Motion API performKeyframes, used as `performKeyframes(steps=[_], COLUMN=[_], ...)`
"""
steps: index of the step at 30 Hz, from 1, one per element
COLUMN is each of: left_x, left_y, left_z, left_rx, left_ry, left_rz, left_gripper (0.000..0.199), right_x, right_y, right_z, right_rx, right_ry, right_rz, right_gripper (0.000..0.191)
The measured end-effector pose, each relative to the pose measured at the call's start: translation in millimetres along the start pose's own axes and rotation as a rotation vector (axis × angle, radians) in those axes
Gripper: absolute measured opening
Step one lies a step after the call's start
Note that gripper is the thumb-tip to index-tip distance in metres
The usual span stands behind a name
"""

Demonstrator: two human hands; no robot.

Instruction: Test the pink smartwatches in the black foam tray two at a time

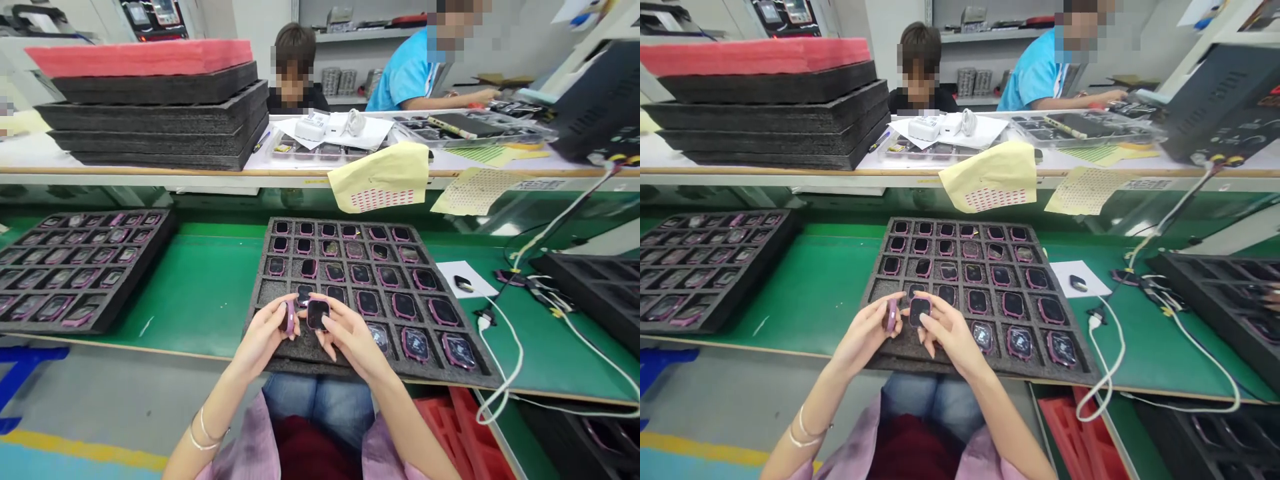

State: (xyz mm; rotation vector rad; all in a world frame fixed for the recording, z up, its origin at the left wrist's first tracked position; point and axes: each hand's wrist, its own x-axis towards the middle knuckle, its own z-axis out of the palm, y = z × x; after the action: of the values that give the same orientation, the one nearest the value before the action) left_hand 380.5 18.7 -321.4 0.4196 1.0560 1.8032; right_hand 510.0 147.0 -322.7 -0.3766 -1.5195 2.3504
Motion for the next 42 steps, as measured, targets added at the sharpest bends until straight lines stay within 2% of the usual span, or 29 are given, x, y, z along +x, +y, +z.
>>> performKeyframes(steps=[5,11,18,26,31,36,42], left_x=[-1,-7,-13,-11,-12,-14,-14], left_y=[-8,-11,-18,-19,-16,-12,-14], left_z=[9.3,12.3,13.9,15.2,16.8,19.3,20.3], left_rx=[0.193,0.453,0.635,0.666,0.633,0.586,0.552], left_ry=[0.076,0.129,0.189,0.144,0.130,0.133,0.111], left_rz=[0.057,-0.028,0.090,0.077,0.003,0.014,-0.017], left_gripper=[0.051,0.041,0.047,0.045,0.035,0.037,0.033], right_x=[-4,-7,-9,-10,-10,-11,-11], right_y=[1,7,6,10,13,12,8], right_z=[-7,-12,-15,-17,-17,-17,-14], right_rx=[0.191,0.240,0.264,0.302,0.264,0.258,0.262], right_ry=[0.015,0.024,0.007,-0.002,0.030,0.001,0.035], right_rz=[0.028,0.050,0.076,0.048,0.055,0.034,0.038], right_gripper=[0.044,0.038,0.037,0.035,0.036,0.035,0.034])
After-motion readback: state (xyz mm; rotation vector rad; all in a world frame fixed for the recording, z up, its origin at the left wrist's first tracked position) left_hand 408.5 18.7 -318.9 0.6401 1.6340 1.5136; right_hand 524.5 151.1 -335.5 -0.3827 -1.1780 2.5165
